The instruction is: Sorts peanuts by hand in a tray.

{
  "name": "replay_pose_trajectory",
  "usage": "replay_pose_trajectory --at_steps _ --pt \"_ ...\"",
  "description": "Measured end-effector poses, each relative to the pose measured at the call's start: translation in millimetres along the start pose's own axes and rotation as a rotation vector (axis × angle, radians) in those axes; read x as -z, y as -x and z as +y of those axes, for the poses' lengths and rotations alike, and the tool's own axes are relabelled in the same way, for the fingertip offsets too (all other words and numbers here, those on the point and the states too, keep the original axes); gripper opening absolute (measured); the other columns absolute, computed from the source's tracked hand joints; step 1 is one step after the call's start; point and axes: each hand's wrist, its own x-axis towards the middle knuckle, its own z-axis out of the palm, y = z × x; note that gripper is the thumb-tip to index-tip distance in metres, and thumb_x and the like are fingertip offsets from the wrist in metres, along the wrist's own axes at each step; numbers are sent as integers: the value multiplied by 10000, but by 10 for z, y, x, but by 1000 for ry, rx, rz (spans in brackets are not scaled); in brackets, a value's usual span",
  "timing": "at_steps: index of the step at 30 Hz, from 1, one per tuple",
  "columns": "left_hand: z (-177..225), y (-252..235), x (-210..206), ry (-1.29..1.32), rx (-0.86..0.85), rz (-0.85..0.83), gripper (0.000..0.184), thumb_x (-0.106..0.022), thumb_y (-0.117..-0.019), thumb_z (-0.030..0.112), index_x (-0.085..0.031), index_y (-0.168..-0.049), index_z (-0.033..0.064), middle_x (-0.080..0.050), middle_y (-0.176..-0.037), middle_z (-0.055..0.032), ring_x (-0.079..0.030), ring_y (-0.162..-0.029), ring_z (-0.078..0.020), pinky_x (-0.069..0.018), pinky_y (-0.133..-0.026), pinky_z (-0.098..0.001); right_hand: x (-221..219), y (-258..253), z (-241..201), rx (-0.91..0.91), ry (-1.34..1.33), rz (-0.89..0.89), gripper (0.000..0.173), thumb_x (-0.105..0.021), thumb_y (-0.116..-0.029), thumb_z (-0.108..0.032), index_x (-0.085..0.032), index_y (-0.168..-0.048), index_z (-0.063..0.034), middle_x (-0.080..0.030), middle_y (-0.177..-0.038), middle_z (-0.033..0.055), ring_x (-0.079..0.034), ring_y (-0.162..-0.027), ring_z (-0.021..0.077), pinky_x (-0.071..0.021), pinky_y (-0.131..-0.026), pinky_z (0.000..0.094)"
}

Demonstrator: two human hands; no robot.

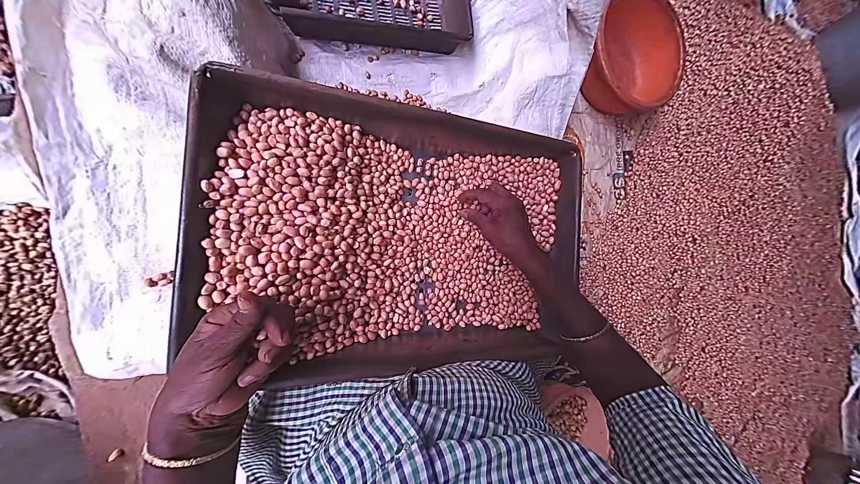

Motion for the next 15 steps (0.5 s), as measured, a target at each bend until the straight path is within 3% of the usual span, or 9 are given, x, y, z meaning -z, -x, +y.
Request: replay_pose_trajectory --at_steps 1,3,6,8,11,13,15 --pt "7 9 3 9 -8 3 404 -530 -1043 395 -755 -813 151 -624 -613 103 -514 -458 64 -413 -423 -80 -21 -9 -21 15 20 -7 256 -675 -976 -87 -682 -1230 -58 -566 -1007 159 -534 -727 235 -475 -657 370" --pt "17 10 -1 37 -33 -5 394 -531 -1045 383 -758 -824 149 -632 -623 107 -527 -467 66 -424 -430 -79 -32 -11 -4 16 -47 30 167 -653 -992 -94 -680 -1147 -37 -551 -931 115 -485 -665 178 -436 -606 312" --pt "18 12 -18 94 -51 -17 402 -533 -1034 411 -758 -828 149 -640 -643 104 -534 -485 67 -418 -438 -77 -24 68 -117 -10 -531 106 86 -615 -1005 -92 -654 -1080 -75 -420 -659 -23 -298 -471 23 -255 -426 140" --pt "17 13 -16 95 -11 -31 436 -512 -1036 441 -765 -890 118 -661 -667 77 -552 -487 59 -433 -437 -76 -88 95 -485 72 -775 20 65 -631 -976 -49 -670 -1026 -60 -442 -619 -60 -320 -454 -28 -284 -411 96" --pt "52 -42 -107 -63 144 -49 485 -466 -1051 485 -780 -1072 116 -700 -725 73 -533 -468 76 -415 -412 -68 -332 82 -1031 193 -781 -252 102 -716 -911 -51 -701 -983 20 -511 -732 -69 -387 -591 -66 -339 -542 88" --pt "86 -64 -179 -118 177 -17 463 -392 -1094 363 -782 -971 147 -688 -690 97 -515 -454 88 -395 -404 -63 -368 -8 -1102 180 -534 -348 166 -685 -951 -103 -682 -1061 21 -520 -783 -9 -427 -644 9 -369 -596 162" --pt "110 -69 -220 -114 177 27 521 -316 -1086 213 -734 -777 178 -637 -599 121 -482 -430 89 -369 -399 -69 -228 -146 -1035 159 -178 -497 202 -562 -1026 -78 -641 -1152 57 -612 -1021 170 -585 -810 199 -493 -745 323"
